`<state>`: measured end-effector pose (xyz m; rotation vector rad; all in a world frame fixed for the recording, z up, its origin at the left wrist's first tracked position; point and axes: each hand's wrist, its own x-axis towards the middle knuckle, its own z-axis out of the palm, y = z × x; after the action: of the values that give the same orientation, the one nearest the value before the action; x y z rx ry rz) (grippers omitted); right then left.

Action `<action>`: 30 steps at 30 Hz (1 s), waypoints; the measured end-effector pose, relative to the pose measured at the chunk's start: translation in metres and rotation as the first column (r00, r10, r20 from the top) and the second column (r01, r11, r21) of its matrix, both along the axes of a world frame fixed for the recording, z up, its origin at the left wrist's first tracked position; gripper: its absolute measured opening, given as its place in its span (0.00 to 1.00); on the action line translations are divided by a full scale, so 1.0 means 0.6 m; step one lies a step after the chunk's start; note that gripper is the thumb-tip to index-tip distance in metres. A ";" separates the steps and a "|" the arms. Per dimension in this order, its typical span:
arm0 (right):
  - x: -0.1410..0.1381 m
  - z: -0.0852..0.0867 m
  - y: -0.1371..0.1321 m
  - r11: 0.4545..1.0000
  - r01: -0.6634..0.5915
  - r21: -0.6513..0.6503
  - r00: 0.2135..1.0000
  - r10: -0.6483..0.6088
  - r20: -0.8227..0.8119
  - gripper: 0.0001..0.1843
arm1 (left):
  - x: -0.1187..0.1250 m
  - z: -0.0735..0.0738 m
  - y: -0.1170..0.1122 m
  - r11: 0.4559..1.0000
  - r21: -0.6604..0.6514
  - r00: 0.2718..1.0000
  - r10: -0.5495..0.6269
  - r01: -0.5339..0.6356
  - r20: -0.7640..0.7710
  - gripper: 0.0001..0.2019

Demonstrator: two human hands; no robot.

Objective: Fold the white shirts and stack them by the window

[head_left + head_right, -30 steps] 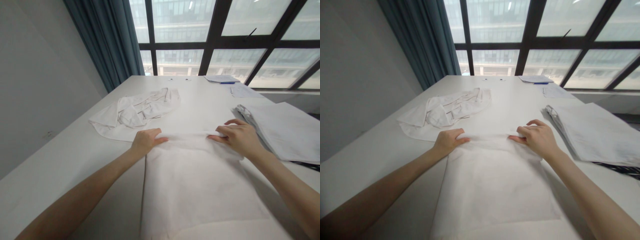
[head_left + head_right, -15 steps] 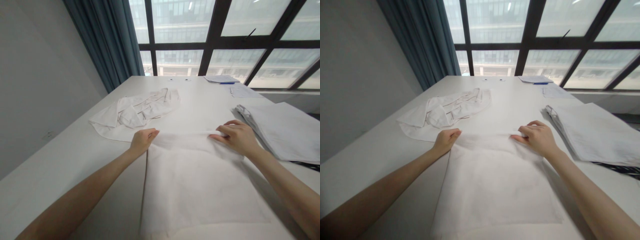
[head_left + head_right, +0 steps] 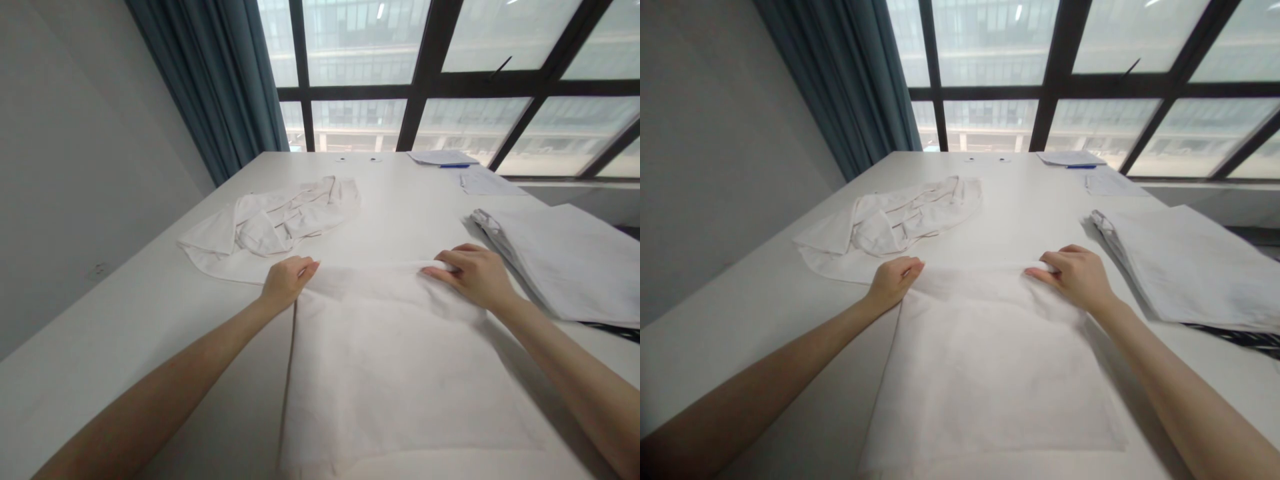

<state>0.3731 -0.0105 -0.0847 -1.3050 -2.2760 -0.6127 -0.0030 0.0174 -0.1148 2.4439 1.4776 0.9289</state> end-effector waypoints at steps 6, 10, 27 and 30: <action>0.003 -0.001 -0.004 1.000 -0.020 0.018 0.998 0.022 -0.060 0.25 | -0.004 -0.004 0.009 0.984 -0.175 0.933 0.056 0.008 0.356 0.24; 0.003 -0.001 -0.005 1.000 -0.016 -0.016 0.995 0.014 -0.099 0.24 | -0.003 -0.004 0.014 0.971 -0.239 0.895 0.083 0.028 0.439 0.25; 0.023 -0.007 0.007 0.947 0.043 -0.319 0.954 -0.134 -0.268 0.29 | -0.006 -0.012 0.021 0.964 -0.262 0.883 0.079 0.050 0.462 0.23; 0.022 -0.009 0.005 0.940 0.022 -0.340 0.938 -0.137 -0.319 0.27 | -0.007 -0.007 0.020 0.947 -0.295 0.864 0.039 0.129 0.502 0.26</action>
<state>0.3863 -0.0078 -0.0900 -1.5303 -2.1008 -0.0127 -0.0070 0.0293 -0.1191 1.8111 1.2542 1.1074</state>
